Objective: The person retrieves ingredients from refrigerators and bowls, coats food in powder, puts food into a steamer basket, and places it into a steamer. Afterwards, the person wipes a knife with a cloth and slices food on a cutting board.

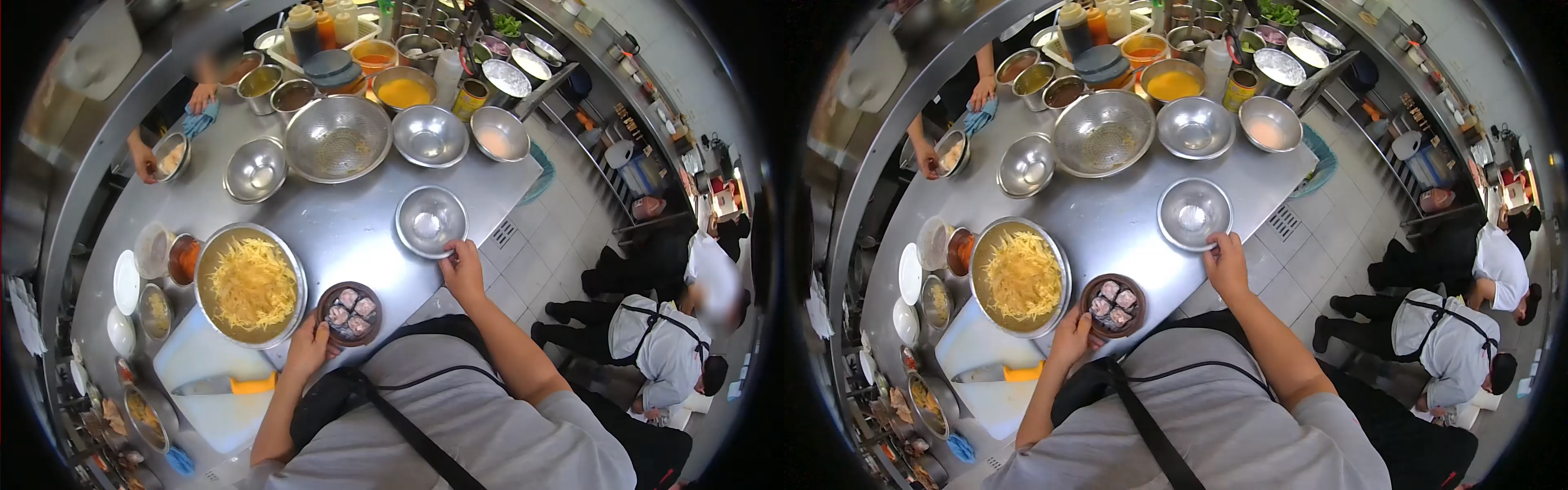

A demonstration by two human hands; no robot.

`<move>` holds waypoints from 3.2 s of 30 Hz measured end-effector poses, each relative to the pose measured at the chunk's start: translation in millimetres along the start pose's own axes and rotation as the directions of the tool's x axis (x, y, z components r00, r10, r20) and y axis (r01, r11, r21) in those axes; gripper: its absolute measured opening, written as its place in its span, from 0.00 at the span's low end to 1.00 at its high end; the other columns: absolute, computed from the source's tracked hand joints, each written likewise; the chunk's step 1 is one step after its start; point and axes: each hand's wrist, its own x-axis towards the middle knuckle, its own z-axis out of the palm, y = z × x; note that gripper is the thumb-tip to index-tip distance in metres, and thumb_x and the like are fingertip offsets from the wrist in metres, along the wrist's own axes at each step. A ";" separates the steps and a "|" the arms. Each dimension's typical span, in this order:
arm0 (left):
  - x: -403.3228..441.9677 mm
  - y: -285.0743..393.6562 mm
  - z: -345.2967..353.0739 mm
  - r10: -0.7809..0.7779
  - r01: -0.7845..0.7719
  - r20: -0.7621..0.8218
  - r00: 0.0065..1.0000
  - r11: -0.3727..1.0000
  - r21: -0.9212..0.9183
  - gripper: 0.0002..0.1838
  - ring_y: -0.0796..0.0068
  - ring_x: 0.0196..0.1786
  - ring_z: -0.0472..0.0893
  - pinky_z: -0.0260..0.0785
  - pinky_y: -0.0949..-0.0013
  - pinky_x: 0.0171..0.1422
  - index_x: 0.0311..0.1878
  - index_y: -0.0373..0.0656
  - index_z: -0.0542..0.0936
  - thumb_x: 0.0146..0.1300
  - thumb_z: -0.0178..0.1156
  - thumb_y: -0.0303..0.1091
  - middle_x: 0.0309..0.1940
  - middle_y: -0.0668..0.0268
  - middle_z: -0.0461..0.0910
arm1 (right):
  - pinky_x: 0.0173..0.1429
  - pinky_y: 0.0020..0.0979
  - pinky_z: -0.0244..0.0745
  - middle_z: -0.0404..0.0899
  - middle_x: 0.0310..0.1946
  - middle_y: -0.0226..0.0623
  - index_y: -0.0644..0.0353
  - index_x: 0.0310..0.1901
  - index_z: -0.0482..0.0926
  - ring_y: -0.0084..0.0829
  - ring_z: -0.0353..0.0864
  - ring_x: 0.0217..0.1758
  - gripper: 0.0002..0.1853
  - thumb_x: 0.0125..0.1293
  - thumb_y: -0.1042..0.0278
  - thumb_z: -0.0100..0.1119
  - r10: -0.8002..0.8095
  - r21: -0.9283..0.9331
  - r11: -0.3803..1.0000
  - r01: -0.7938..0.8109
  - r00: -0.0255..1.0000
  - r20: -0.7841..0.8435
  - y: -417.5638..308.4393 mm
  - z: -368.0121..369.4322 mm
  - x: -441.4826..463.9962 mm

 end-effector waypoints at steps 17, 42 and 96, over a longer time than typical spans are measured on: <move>73.7 297.7 260.8 0.218 -0.108 -0.107 0.970 0.781 0.615 0.18 0.69 0.24 0.83 0.76 0.64 0.29 0.56 0.30 0.78 0.70 0.51 0.33 0.25 0.57 0.84 | 0.72 0.51 0.72 0.73 0.67 0.61 0.61 0.75 0.67 0.62 0.73 0.70 0.39 0.67 0.54 0.69 0.684 -0.494 0.687 -0.533 0.704 0.191 353.9 -327.1 -152.2; 551.2 615.8 838.6 0.281 -0.389 0.274 0.920 0.574 0.721 0.21 0.41 0.44 0.88 0.79 0.51 0.55 0.51 0.27 0.74 0.66 0.61 0.37 0.38 0.37 0.86 | 0.51 0.49 0.84 0.87 0.44 0.53 0.63 0.41 0.85 0.49 0.89 0.49 0.26 0.72 0.42 0.56 0.989 0.336 0.098 -0.937 0.053 -0.140 658.0 -645.1 12.0; 1122.0 1108.5 595.3 -0.273 0.115 -0.859 0.434 0.962 -0.248 0.10 0.68 0.21 0.83 0.74 0.65 0.25 0.46 0.32 0.74 0.66 0.55 0.27 0.23 0.54 0.84 | 0.58 0.40 0.77 0.82 0.56 0.48 0.61 0.60 0.82 0.46 0.79 0.60 0.16 0.74 0.68 0.58 -0.522 0.104 0.841 0.532 0.846 -0.107 536.0 -535.4 1866.1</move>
